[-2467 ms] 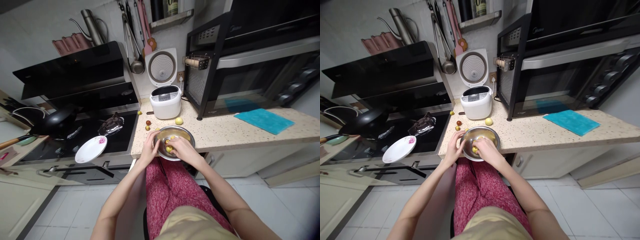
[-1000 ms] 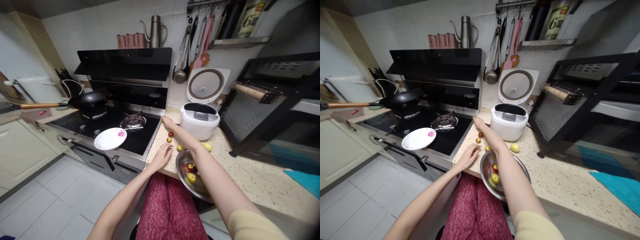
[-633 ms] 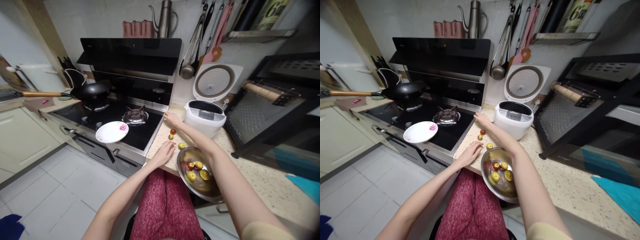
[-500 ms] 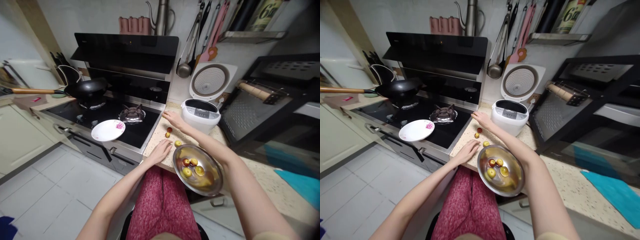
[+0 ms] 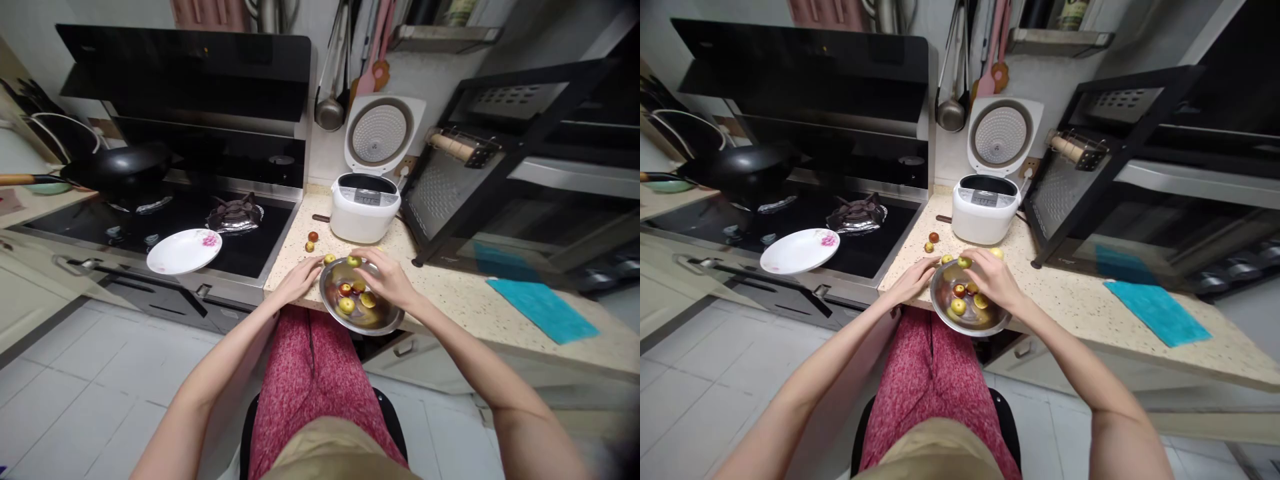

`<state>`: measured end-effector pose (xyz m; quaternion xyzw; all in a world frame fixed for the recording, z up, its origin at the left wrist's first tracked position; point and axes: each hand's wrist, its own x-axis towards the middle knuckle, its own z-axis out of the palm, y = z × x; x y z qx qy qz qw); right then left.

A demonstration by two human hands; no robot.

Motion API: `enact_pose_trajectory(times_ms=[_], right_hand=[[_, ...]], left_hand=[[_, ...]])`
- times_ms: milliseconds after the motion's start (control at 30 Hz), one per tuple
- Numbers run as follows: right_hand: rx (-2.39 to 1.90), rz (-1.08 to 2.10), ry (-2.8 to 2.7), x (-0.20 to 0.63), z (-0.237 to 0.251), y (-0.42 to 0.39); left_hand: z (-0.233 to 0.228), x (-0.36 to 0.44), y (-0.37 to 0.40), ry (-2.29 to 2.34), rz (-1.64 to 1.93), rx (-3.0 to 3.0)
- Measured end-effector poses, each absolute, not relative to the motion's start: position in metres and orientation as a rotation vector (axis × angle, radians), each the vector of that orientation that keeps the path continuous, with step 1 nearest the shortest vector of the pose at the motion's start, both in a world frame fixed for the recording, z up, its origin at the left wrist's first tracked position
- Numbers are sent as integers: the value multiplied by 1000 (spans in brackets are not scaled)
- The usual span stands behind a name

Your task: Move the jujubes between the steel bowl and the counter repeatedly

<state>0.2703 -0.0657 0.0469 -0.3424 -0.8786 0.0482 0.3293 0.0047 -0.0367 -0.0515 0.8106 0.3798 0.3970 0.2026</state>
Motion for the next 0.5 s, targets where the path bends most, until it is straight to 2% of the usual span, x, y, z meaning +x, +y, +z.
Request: enact_pose_trajectory(times_ms=[233, 500], right_hand=[[-1040, 447, -2291, 292, 32, -91], [-1116, 359, -2565, 288, 27, -90]], left_hand=[[-50, 4, -38, 1002, 1087, 2257], [-48, 4, -38, 1026, 1018, 2285]])
